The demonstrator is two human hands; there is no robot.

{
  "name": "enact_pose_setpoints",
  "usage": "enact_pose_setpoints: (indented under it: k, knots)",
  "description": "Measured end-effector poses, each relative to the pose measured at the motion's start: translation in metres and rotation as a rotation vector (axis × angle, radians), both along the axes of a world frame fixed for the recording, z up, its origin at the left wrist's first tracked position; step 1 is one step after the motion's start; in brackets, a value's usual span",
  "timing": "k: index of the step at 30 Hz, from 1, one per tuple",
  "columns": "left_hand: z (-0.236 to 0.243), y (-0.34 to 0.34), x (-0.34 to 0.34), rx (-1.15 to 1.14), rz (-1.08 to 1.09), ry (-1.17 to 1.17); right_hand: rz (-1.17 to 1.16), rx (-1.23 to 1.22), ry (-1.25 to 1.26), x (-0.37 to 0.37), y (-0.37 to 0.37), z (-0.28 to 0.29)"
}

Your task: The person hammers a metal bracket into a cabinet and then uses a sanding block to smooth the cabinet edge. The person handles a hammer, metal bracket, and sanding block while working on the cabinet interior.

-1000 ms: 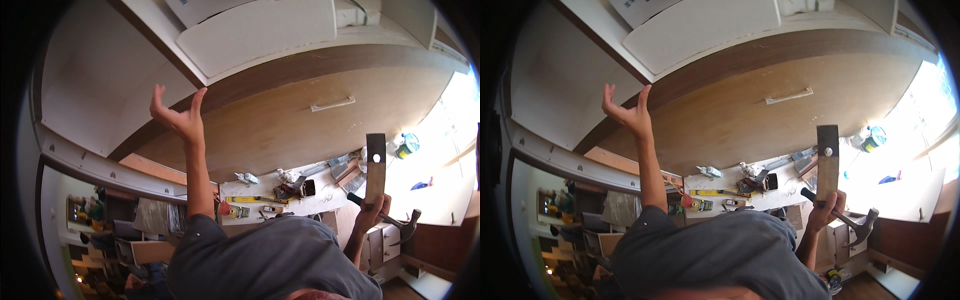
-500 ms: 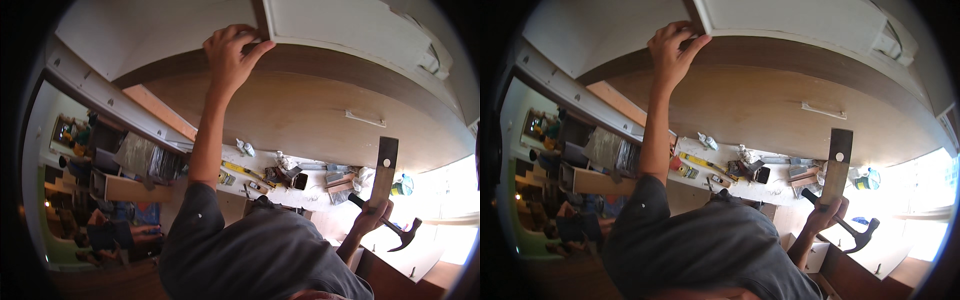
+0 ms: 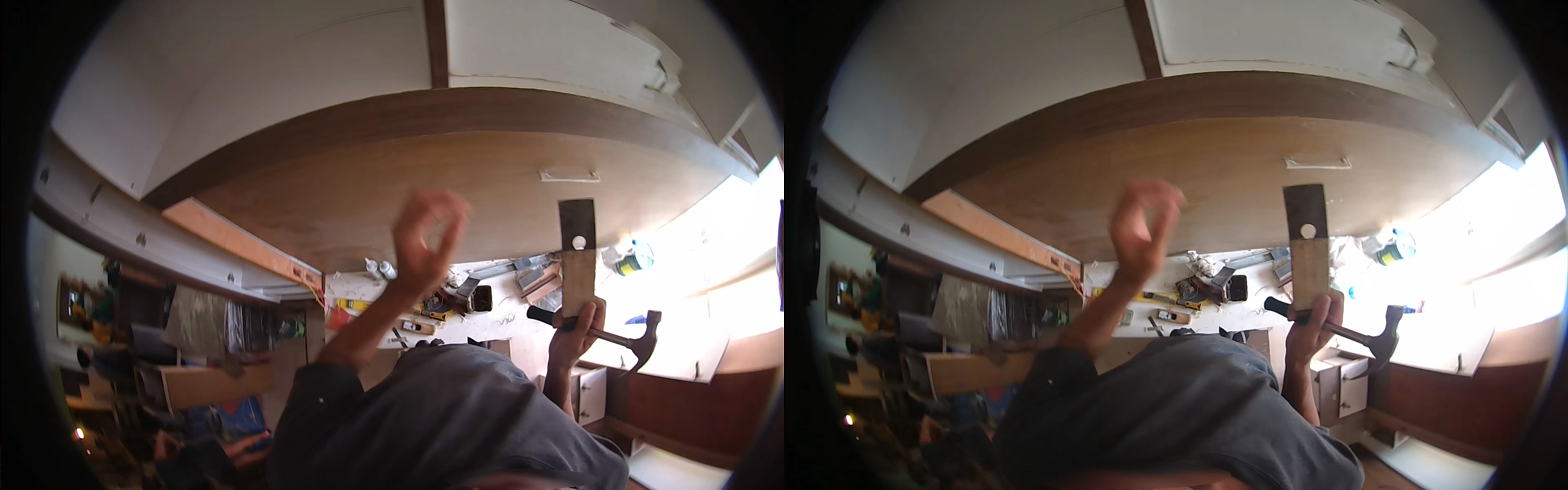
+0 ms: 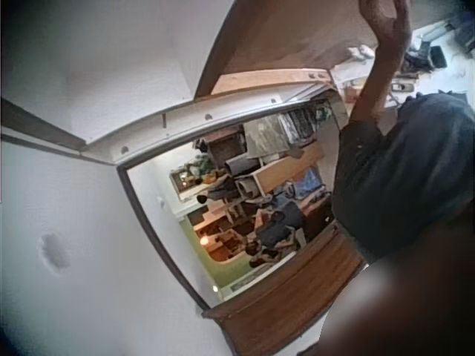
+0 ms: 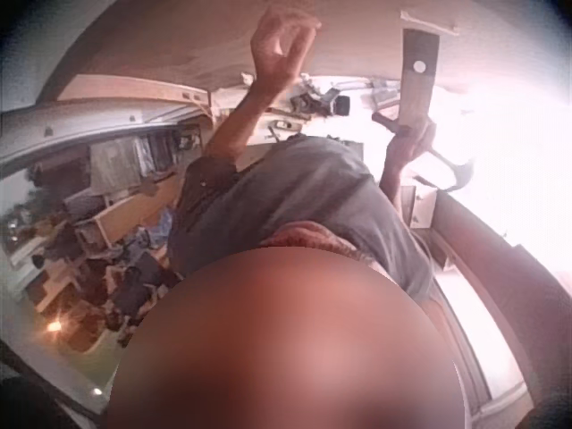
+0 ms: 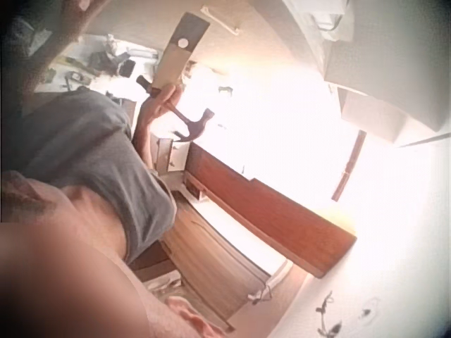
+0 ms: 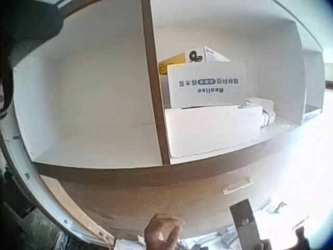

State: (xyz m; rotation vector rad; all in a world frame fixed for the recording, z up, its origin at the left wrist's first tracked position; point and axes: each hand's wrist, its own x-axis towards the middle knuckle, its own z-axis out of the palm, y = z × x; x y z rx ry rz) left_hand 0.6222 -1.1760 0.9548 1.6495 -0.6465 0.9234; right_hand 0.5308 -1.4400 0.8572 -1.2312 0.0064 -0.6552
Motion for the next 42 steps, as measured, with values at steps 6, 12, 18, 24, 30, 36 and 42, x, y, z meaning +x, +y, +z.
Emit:
enact_pose_setpoints:
  k: [6,12,18,24,30,36,42]
  knots:
    - [-0.062,-0.063,-0.069,0.019,-0.671,0.556,-0.205,-0.124,0.160,-0.023,0.060,-0.023]
    - [-0.070,-0.049,-0.072,0.319,-0.647,0.384,-0.254,-0.438,0.282,-0.046,0.091,-0.051]
    - [-0.108,-0.051,-0.092,0.411,-0.640,0.195,-0.285,-0.661,0.164,-0.061,0.105,-0.069]
    - [-0.149,0.002,-0.090,0.251,-0.297,0.410,-0.236,-0.403,0.509,-0.091,0.111,-0.072]
    - [-0.210,0.010,-0.081,-0.623,-0.667,1.349,0.082,-0.259,0.709,-0.112,0.094,-0.064]
    - [-0.238,-0.028,-0.080,-0.850,-0.662,1.447,0.260,-0.460,0.870,-0.093,0.052,-0.090]
    - [-0.276,-0.002,-0.035,-0.756,-0.212,1.334,0.287,-0.703,0.967,-0.051,-0.068,-0.216]
